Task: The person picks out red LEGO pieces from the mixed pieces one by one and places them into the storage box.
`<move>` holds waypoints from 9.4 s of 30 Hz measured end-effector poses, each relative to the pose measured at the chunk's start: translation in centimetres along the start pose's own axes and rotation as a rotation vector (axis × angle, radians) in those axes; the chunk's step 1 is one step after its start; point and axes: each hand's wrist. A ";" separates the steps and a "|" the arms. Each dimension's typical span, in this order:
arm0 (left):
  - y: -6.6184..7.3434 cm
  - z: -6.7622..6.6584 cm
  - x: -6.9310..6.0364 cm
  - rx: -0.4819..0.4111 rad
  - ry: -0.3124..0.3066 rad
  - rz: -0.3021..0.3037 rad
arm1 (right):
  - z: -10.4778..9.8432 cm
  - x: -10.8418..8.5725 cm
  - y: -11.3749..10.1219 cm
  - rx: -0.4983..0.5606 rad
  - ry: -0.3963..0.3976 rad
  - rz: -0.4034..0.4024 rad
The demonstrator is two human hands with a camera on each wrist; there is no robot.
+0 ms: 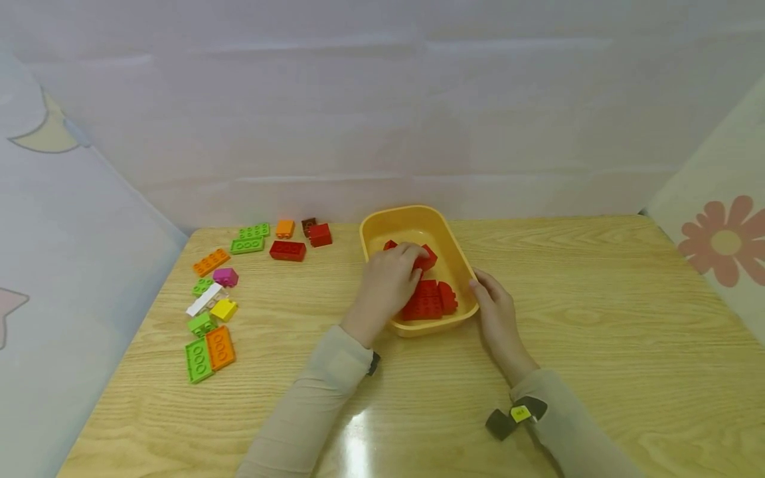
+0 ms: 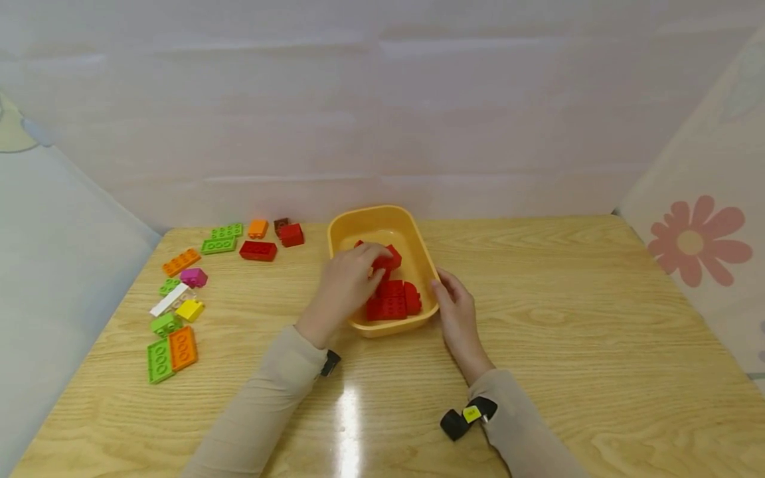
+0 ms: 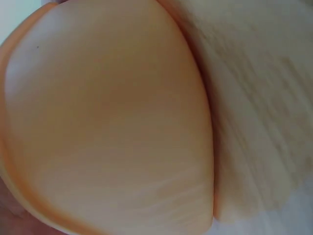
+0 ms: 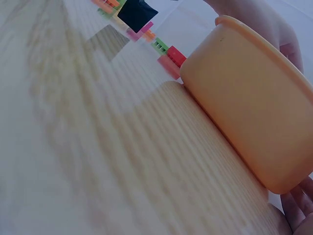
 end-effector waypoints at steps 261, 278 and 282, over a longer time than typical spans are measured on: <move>-5.0 -2.6 -0.4 0.023 -0.123 -0.034 | 0.0 0.0 0.2 0.027 -0.006 -0.016; -7.1 -2.9 -0.6 0.017 -0.001 -0.082 | 0.0 -0.1 0.0 0.024 -0.019 -0.007; -8.1 -3.0 -0.8 0.030 0.024 -0.155 | 0.0 -0.1 0.0 0.015 -0.021 0.000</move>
Point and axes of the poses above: each hand's wrist, its own x-axis towards the middle knuckle, its own z-axis out of the palm, y = z × x, and after that the axes turned 5 degrees about z, right-handed
